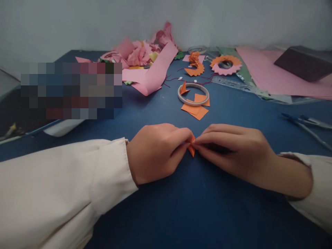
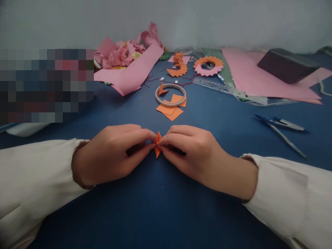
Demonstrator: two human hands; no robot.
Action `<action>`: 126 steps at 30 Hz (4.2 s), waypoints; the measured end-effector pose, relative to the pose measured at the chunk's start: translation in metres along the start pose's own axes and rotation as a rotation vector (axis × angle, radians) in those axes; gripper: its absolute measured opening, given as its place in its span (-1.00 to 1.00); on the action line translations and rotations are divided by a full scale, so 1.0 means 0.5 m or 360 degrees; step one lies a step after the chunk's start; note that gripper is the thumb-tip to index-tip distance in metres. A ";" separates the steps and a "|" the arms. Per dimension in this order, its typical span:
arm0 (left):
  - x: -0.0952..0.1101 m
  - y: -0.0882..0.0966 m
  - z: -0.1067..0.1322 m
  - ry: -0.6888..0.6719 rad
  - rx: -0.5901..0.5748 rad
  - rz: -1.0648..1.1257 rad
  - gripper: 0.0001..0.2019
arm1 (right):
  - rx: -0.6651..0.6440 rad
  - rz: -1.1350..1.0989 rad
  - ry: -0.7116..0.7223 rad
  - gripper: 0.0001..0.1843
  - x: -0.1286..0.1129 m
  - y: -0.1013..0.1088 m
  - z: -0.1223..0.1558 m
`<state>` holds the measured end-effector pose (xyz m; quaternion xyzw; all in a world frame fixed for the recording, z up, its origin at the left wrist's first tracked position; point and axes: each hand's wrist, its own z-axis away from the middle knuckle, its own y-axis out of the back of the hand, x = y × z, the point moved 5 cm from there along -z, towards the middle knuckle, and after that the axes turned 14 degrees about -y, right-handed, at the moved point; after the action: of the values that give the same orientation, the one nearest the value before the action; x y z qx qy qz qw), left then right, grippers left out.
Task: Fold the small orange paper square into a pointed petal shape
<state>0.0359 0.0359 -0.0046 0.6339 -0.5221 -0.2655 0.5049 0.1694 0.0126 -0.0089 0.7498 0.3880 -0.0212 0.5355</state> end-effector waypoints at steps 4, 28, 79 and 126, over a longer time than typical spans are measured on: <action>0.001 -0.001 0.000 -0.0016 -0.0014 0.0009 -0.81 | -0.0051 0.0096 -0.0026 -0.92 0.002 -0.003 0.004; 0.002 -0.002 0.007 -0.0056 -0.0075 -0.0026 -0.83 | 0.0008 -0.0125 -0.0017 -0.86 -0.001 0.024 0.004; 0.006 0.001 0.005 -0.0024 -0.0074 0.0184 -0.85 | -0.0280 -0.0042 -0.0089 -0.39 0.017 0.020 0.004; 0.006 0.005 -0.013 -0.0158 0.0181 0.0320 -0.86 | -0.0359 -0.0050 -0.0141 -0.89 0.011 -0.001 -0.003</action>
<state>0.0416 0.0355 0.0006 0.5921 -0.6216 -0.2146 0.4658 0.1724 0.0170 -0.0113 0.6770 0.3755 -0.0190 0.6327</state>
